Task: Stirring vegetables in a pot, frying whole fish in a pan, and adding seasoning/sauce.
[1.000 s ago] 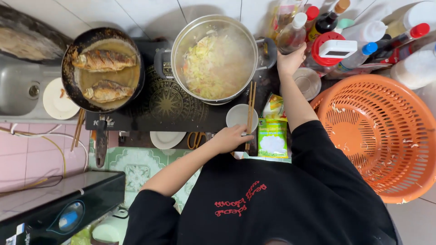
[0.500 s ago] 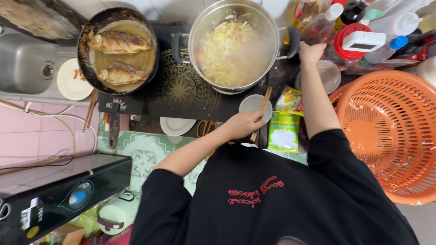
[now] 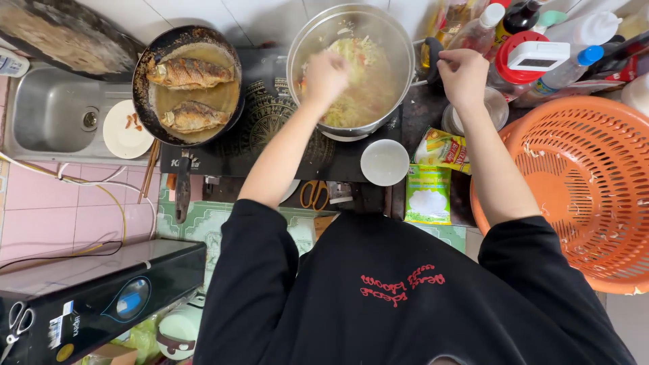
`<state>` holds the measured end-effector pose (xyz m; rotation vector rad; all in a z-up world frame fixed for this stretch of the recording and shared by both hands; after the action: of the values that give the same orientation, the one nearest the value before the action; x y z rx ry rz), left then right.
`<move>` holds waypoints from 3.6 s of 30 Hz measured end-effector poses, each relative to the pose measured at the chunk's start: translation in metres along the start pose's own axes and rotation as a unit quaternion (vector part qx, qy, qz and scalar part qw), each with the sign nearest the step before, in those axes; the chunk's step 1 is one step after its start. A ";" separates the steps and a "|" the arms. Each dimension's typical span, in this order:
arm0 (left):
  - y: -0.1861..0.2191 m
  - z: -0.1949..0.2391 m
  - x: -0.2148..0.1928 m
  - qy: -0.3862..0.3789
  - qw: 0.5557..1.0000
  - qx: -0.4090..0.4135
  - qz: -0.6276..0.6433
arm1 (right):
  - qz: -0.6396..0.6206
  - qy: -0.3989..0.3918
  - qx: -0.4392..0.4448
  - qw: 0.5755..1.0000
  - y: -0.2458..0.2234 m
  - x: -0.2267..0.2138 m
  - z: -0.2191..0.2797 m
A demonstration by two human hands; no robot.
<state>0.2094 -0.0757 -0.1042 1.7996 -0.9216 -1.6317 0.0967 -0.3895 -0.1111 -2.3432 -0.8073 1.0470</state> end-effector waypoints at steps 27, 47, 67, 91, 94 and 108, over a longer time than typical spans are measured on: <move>0.001 -0.021 0.002 0.108 0.970 0.187 -0.111 | -0.155 -0.087 0.108 0.978 0.033 0.004 -0.007; 0.030 -0.008 -0.065 -0.031 0.981 0.087 -0.172 | -0.133 -0.098 0.068 0.984 0.034 0.001 -0.007; 0.007 -0.004 -0.021 -0.370 0.879 0.220 -0.205 | -0.124 -0.108 0.077 0.983 0.032 0.001 -0.005; 0.057 0.004 0.055 0.015 0.971 0.223 -0.088 | -0.145 -0.110 0.111 0.977 0.028 0.003 -0.006; 0.010 -0.015 0.060 0.048 0.970 0.214 -0.102 | -0.137 -0.114 0.121 0.977 0.029 -0.001 -0.012; 0.043 -0.011 0.048 -0.239 0.912 0.309 -0.120 | -0.150 -0.101 0.130 0.975 0.030 0.002 -0.006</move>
<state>0.2164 -0.1405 -0.0991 1.9989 -1.6401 -2.1682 0.1122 -0.4112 -0.1265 -1.8506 -0.9963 1.1870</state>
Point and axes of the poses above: each hand's wrist, its own z-axis away from the middle knuckle, its own x-axis out of the palm, y = z × x, the point moved 4 cm from there along -z, towards the middle knuckle, and after that the axes turned 8 degrees about -x, right-handed, at the moved point
